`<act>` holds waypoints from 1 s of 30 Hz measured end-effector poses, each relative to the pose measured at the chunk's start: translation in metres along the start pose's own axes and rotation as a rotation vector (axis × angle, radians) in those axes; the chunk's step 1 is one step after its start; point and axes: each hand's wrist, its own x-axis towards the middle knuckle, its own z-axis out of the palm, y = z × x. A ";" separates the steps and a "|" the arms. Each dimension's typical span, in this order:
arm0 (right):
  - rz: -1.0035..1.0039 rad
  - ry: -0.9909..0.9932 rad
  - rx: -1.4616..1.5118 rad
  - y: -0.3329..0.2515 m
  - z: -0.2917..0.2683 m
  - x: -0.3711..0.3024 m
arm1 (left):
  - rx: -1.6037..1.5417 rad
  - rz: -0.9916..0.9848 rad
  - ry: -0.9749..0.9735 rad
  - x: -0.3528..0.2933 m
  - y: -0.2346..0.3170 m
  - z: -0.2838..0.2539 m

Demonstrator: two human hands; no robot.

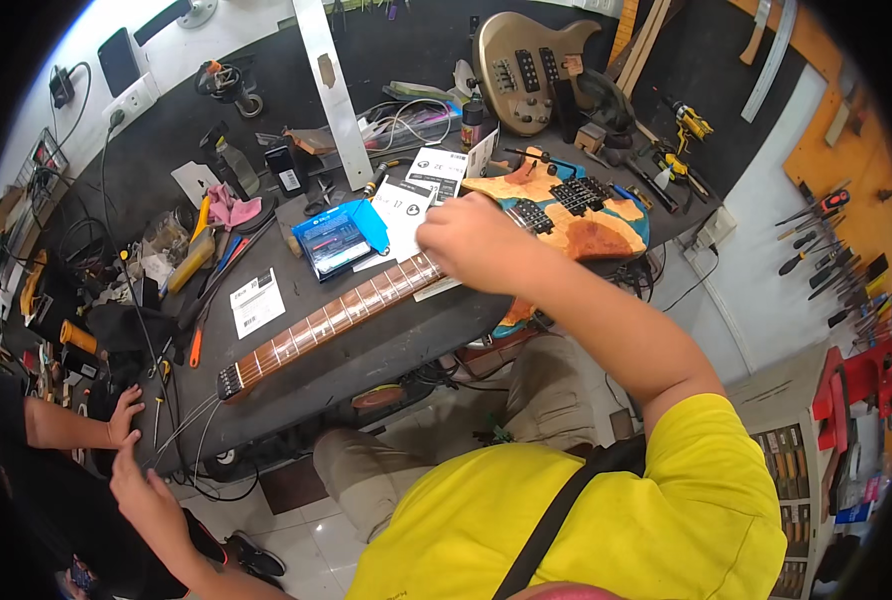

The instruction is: The person aligns strings at the guitar neck locking nut and tightens the clamps using a screwdriver. The person then removes new strings from paper packaging and installs them into the guitar bridge.

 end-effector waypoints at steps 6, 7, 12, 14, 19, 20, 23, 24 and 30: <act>-0.137 0.157 0.081 -0.084 0.020 0.036 | -0.560 0.435 0.223 -0.013 0.155 -0.004; -0.160 0.152 0.091 -0.095 0.027 0.041 | -0.554 0.483 0.132 -0.014 0.180 0.007; -0.223 0.144 0.142 -0.132 0.043 0.059 | -0.740 0.341 -0.145 -0.005 0.222 0.064; -0.215 0.154 0.163 -0.136 0.048 0.060 | -0.753 0.327 -0.154 -0.003 0.219 0.072; -0.218 0.175 0.213 -0.124 0.037 0.050 | -0.645 0.377 -0.036 0.003 0.209 0.068; -0.211 0.206 0.247 -0.114 0.028 0.044 | -0.589 0.371 -0.063 0.005 0.206 0.066; -0.215 0.266 0.323 -0.058 0.002 0.013 | -0.519 0.351 -0.106 0.007 0.197 0.062; -0.166 0.257 0.314 -0.035 -0.006 -0.001 | -0.507 0.343 -0.125 0.006 0.193 0.061; 0.597 0.459 0.482 0.131 -0.022 -0.097 | -0.586 0.245 -0.104 0.018 0.172 0.063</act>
